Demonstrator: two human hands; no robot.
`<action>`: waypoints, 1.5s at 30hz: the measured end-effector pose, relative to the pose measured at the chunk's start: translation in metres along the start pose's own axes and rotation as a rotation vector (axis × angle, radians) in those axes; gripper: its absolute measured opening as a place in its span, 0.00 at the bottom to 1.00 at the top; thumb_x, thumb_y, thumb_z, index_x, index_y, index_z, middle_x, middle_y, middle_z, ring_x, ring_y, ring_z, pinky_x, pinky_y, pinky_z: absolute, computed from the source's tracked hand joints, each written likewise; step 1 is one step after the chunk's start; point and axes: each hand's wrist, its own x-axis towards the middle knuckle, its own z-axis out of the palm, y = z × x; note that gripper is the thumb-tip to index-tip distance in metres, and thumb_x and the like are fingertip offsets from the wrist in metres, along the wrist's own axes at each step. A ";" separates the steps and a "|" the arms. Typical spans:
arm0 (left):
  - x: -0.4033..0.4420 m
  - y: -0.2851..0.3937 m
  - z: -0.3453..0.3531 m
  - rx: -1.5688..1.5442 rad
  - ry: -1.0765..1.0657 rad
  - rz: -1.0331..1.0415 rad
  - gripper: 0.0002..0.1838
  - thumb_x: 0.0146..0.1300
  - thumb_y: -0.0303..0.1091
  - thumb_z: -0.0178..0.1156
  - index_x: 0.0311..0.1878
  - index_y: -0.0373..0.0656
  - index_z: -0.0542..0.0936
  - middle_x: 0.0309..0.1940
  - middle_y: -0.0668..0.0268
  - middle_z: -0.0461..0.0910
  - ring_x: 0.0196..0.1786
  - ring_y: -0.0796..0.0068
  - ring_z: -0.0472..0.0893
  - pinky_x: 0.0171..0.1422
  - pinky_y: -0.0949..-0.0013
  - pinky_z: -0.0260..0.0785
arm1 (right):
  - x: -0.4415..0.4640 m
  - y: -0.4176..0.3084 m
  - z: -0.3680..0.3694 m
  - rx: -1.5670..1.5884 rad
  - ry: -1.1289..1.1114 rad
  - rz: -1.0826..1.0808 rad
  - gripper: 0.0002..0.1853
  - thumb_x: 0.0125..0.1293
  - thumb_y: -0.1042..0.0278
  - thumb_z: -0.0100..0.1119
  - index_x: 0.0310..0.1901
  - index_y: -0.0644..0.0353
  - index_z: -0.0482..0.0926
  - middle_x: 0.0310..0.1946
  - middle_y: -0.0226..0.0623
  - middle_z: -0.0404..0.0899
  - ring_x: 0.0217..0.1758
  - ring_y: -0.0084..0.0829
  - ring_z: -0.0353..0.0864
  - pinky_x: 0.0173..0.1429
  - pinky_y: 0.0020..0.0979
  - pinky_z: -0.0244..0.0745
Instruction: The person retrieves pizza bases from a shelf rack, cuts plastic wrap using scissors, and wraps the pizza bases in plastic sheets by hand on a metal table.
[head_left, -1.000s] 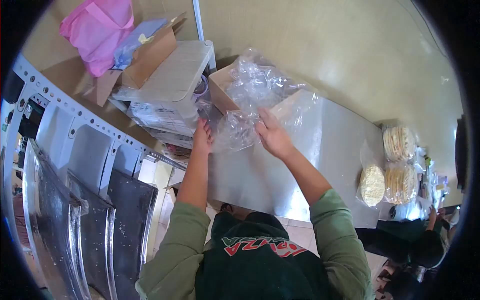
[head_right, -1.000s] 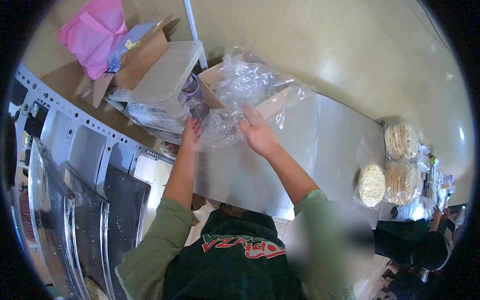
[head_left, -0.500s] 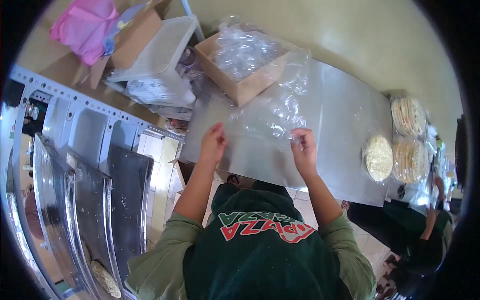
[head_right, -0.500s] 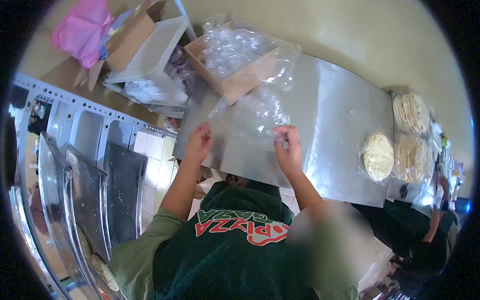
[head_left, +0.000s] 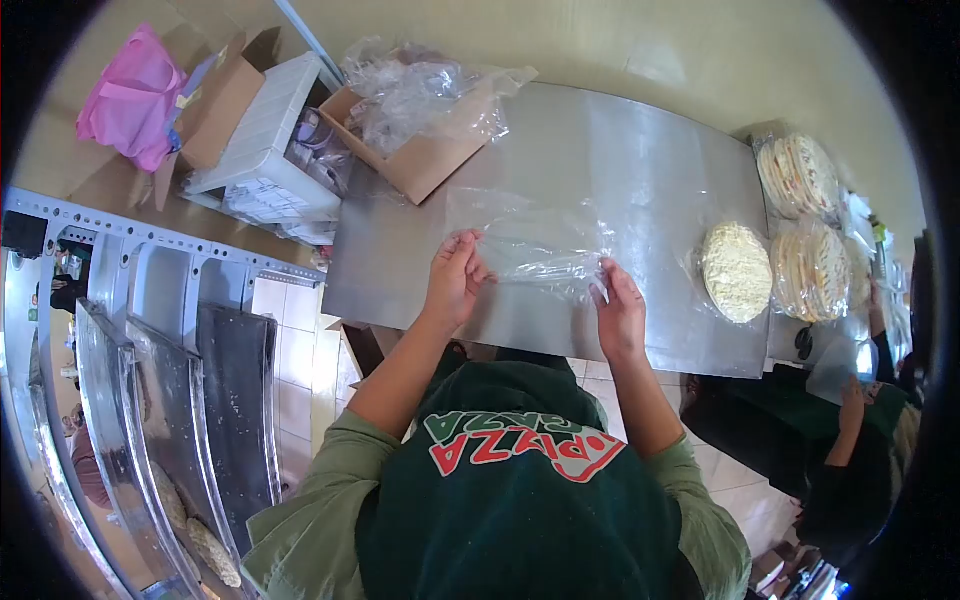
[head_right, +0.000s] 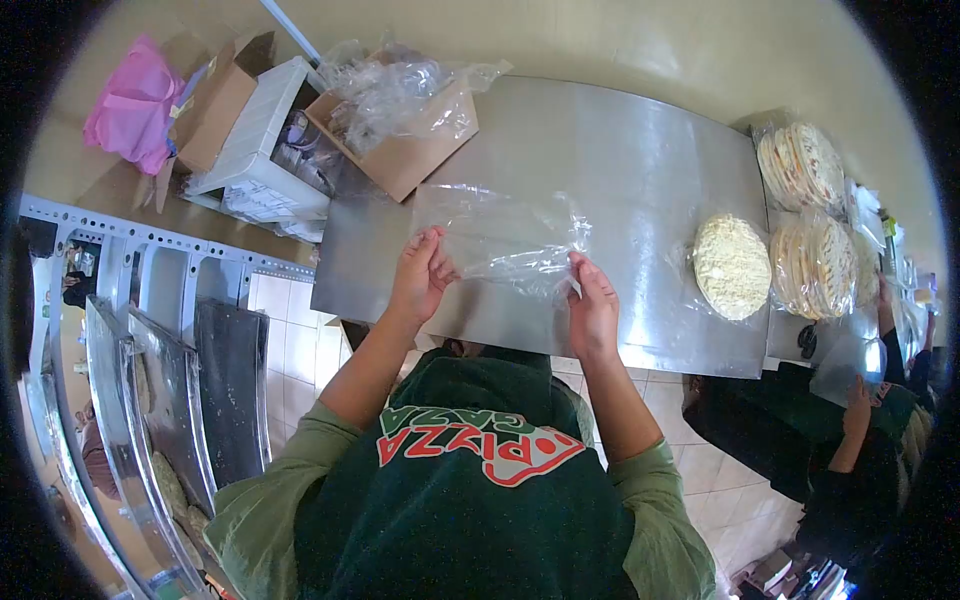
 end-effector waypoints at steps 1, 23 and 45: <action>-0.005 0.003 0.004 0.005 -0.027 -0.004 0.13 0.68 0.41 0.47 0.50 0.47 0.72 0.14 0.77 0.58 0.17 0.85 0.62 0.26 0.73 0.69 | 0.001 0.000 -0.009 0.003 -0.011 0.035 0.22 0.64 0.56 0.52 0.56 0.55 0.67 0.56 0.30 0.69 0.55 0.26 0.67 0.56 0.35 0.64; -0.016 0.046 -0.024 0.970 -0.361 0.408 0.45 0.51 0.30 0.65 0.67 0.42 0.47 0.59 0.55 0.57 0.57 0.63 0.67 0.47 0.67 0.72 | 0.019 0.016 0.116 -0.654 -0.499 0.081 0.29 0.59 0.72 0.54 0.63 0.52 0.60 0.57 0.38 0.67 0.50 0.26 0.70 0.48 0.28 0.70; 0.178 0.114 -0.189 1.720 0.523 0.839 0.22 0.45 0.32 0.63 0.48 0.49 0.77 0.39 0.60 0.71 0.45 0.62 0.70 0.48 0.59 0.62 | 0.160 -0.054 0.302 -1.956 -0.424 -1.128 0.08 0.51 0.67 0.58 0.35 0.50 0.74 0.34 0.29 0.73 0.43 0.33 0.72 0.47 0.34 0.71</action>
